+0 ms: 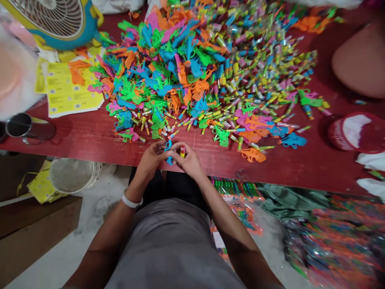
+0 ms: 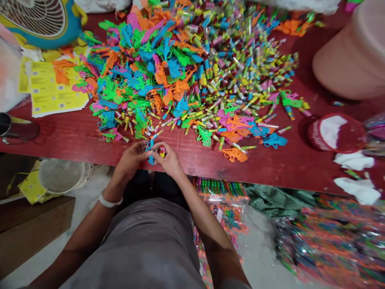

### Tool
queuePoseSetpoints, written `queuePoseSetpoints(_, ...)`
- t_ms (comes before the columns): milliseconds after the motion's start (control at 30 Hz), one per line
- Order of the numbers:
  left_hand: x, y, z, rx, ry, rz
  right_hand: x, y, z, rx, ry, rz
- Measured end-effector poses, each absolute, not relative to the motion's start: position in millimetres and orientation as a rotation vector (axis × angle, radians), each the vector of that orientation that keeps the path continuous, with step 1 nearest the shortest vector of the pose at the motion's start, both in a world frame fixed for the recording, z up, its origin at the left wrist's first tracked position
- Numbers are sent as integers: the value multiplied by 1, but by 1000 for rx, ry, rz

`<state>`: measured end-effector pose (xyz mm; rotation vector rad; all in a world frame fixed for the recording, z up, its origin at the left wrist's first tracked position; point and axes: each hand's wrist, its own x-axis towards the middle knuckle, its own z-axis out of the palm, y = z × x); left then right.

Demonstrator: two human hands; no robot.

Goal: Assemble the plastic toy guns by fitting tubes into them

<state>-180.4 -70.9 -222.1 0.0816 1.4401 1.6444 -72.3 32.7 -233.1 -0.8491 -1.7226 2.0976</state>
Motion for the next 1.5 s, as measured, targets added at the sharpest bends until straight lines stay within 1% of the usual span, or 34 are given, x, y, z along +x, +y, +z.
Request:
queuePoseSetpoints(133,-181,-73,-218,64,1430,1663,-61,42,-234,-948,-1529,2053)
queuePoseSetpoints(233,-178,-72,-215,32,1452,1705,-53,43,-230,-977,-1642,2033)
queuePoseSetpoints(400,-174,-70,-212,171,1487,1560,-49,41,-226,-973,-1822,2012)
queuePoseSetpoints(500,-174,-70,-212,207,1560,1595,-47,45,-226,-921,-1897,1948)
queuePoseSetpoints(700,-172,-68,-212,219,1669,1668,-40,45,-228,-822,-1890,2008)
queuePoseSetpoints(1200,-163,-64,-211,164,1634,1804,-44,39,-240,-930,-1958,1786)
queuePoseSetpoints(1367,-158,-65,-213,200,1730,1808,-44,36,-239,-849,-2062,1613)
queuePoseSetpoints(1500,-148,-64,-219,220,1807,1760,-39,31,-241,-768,-2138,1574)
